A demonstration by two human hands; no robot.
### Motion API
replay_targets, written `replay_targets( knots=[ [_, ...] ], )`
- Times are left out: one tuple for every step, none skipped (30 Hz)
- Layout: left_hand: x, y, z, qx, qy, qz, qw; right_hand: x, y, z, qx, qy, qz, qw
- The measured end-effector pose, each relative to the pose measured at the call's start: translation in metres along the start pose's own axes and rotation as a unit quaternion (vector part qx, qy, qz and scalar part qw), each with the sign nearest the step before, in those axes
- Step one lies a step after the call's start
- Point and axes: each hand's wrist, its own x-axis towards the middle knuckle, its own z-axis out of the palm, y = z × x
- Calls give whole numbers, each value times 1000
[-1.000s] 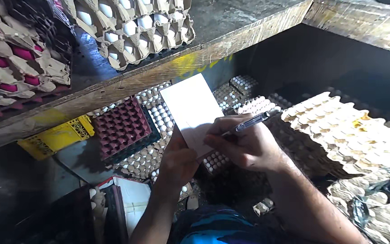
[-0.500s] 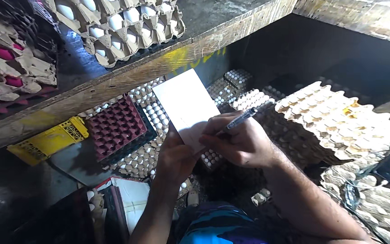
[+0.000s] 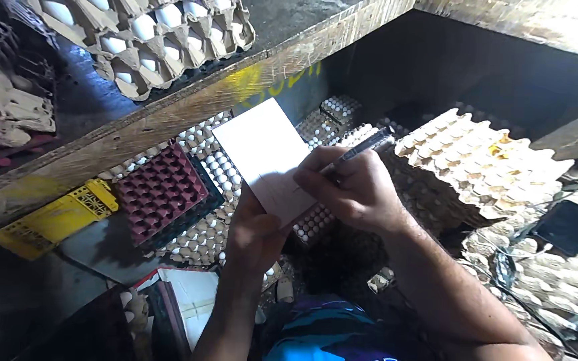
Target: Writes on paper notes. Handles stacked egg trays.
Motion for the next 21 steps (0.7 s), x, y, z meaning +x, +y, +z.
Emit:
replay_targets(
  knots=[
    [1, 0, 0, -2, 0, -2, 1000, 0, 0, -1, 0, -1, -2, 1000],
    [2, 0, 0, -3, 0, -4, 1000, -1, 1, -1, -2, -1, -5, 1000],
    [2, -1, 0, -5, -1, -6, 1000, -3, 1, -1, -4, 1, -6, 1000],
    [3, -2, 0, -5, -2, -9, 1000, -4, 1, -1, -7, 3, -8, 1000],
    [3, -3, 1, -4, -5, -11, 1000, -5, 1, 0, -9, 4, -9, 1000],
    [4, -3, 1, -3, -8, -14, 1000, -7, 1, 0, -10, 4, -11, 1000],
    [4, -3, 2, -2, -10, -17, 1000, -7, 2, 1, -13, 4, -14, 1000],
    [5, -2, 2, -3, -13, -19, 1000, -8, 2, 2, -19, 5, -17, 1000],
    [5, -2, 2, -3, -13, -20, 1000, -9, 3, 2, -28, 6, -20, 999],
    [5, -2, 2, -3, -10, -20, 1000, -9, 4, 2, -36, 9, -18, 999],
    [5, -3, 1, -9, -7, -22, 1000, -9, 5, 0, -42, 13, -12, 999],
    [5, -3, 1, -18, -5, -23, 1000, -9, 4, -1, -41, 23, -4, 999],
    [4, -3, 1, -20, -4, -24, 1000, -8, 3, -3, -33, 33, 2, 999],
    [4, -3, 1, -18, -6, -23, 1000, -8, 1, -3, -30, 37, 3, 999],
    [5, -3, 2, -12, -9, -22, 1000, -7, 1, -3, -33, 34, -2, 999],
    [5, -2, 2, -8, -13, -22, 1000, -8, 1, -2, -42, 23, -8, 999],
    [4, -2, 2, -8, -11, -24, 1000, -9, 1, -2, -50, 6, -14, 999],
    [4, -2, 2, -11, -11, -27, 1000, -10, 1, -3, -55, -11, -17, 998],
    [5, -2, 1, -11, -12, -30, 999, -11, 1, -4, -56, -23, -18, 998],
    [5, -3, 1, -5, -14, -33, 999, -12, 2, -5, -55, -29, -15, 998],
    [5, -4, 0, -1, -9, -32, 999, -13, 4, -5, -54, -33, -11, 998]
  ],
)
